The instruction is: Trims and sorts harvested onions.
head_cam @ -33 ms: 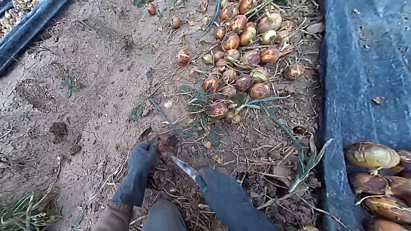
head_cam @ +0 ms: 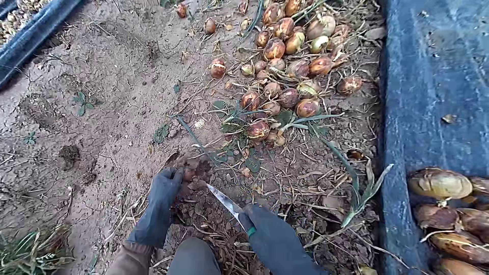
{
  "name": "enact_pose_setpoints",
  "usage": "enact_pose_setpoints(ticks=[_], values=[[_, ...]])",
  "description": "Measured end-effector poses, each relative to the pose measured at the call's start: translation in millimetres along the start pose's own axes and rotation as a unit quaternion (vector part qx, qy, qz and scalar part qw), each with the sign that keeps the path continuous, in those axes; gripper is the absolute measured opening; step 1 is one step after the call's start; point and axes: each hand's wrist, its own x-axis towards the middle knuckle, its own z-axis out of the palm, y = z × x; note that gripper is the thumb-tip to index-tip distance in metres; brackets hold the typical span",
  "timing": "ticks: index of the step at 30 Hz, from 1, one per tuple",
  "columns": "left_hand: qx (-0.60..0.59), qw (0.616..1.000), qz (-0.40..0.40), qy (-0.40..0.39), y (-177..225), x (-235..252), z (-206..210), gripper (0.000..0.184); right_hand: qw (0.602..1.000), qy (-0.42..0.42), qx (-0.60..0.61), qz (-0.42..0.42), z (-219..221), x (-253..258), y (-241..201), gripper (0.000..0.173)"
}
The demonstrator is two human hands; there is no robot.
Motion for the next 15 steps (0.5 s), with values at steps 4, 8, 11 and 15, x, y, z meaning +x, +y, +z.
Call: enact_pose_setpoints(ticks=[4,8,11,15], values=[[-0.3,0.935,0.117,-0.15,18.3,-63.9,7.2,0.031,0.934,-0.15,0.314,0.082,14.0,-25.3,67.6,0.058],[-0.167,0.915,0.229,-0.288,63.9,-130.5,41.9,0.032,0.816,-0.141,0.56,-0.002,29.0,-33.9,64.2,0.057],[0.016,0.913,0.283,-0.293,91.3,-151.1,59.6,0.027,0.792,0.046,0.607,-0.054,16.3,-26.0,65.2,0.048],[0.151,0.926,0.25,-0.241,144.0,-132.8,83.8,0.032,0.813,0.267,0.516,-0.026,-26.3,-3.4,127.4,0.043]])
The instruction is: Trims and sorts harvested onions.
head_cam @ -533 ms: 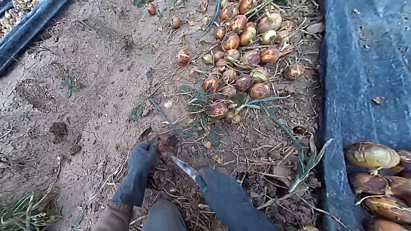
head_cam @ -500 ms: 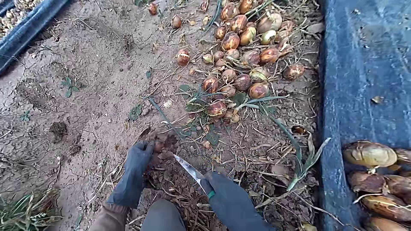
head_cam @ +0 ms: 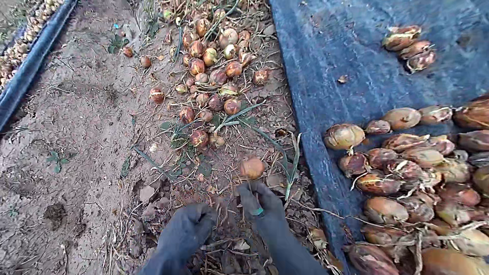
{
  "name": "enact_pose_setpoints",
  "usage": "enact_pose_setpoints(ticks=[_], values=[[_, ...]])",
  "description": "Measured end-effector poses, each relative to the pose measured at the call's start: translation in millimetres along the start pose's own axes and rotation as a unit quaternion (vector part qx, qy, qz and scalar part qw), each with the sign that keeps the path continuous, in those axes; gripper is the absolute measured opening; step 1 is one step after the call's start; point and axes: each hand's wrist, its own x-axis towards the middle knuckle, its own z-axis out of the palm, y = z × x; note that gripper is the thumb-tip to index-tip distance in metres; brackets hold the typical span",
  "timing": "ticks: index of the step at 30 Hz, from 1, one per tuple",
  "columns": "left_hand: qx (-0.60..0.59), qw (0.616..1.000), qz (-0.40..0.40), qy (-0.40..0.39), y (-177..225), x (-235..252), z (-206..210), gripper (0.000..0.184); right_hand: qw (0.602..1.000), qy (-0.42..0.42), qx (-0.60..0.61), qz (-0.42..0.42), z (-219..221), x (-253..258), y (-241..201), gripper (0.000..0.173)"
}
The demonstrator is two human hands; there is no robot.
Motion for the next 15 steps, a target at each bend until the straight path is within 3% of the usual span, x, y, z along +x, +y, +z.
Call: enact_pose_setpoints(ticks=[2,4,6,8,10,13,15], values=[[0.038,0.997,-0.032,0.059,5.2,50.5,-12.2,0.031,0.992,0.123,-0.022,0.028,-40.7,36.7,-1.2,0.037],[0.066,0.99,-0.003,0.121,-1.4,118.3,-27.1,0.05,0.967,0.179,-0.119,0.132,-69.7,51.1,-18.3,0.036],[0.137,0.982,-0.002,0.127,-8.9,193.1,-45.2,0.08,0.961,0.177,-0.166,0.131,-75.3,61.0,-12.0,0.034],[0.164,0.98,-0.013,0.111,-18.9,242.6,-50.3,0.085,0.973,0.111,-0.187,0.081,-76.7,65.5,17.9,0.037],[0.132,0.99,0.004,0.053,-17.0,246.2,-44.8,0.082,0.964,0.097,-0.227,0.1,-81.1,70.2,11.4,0.047],[0.057,0.995,0.028,-0.074,-19.1,189.5,-6.2,0.084,0.944,0.127,-0.298,0.058,-94.0,92.0,-19.8,0.049],[0.108,0.992,0.04,-0.058,-29.8,150.3,26.0,0.089,0.901,0.174,-0.398,-0.023,-97.0,110.6,-14.0,0.045]])
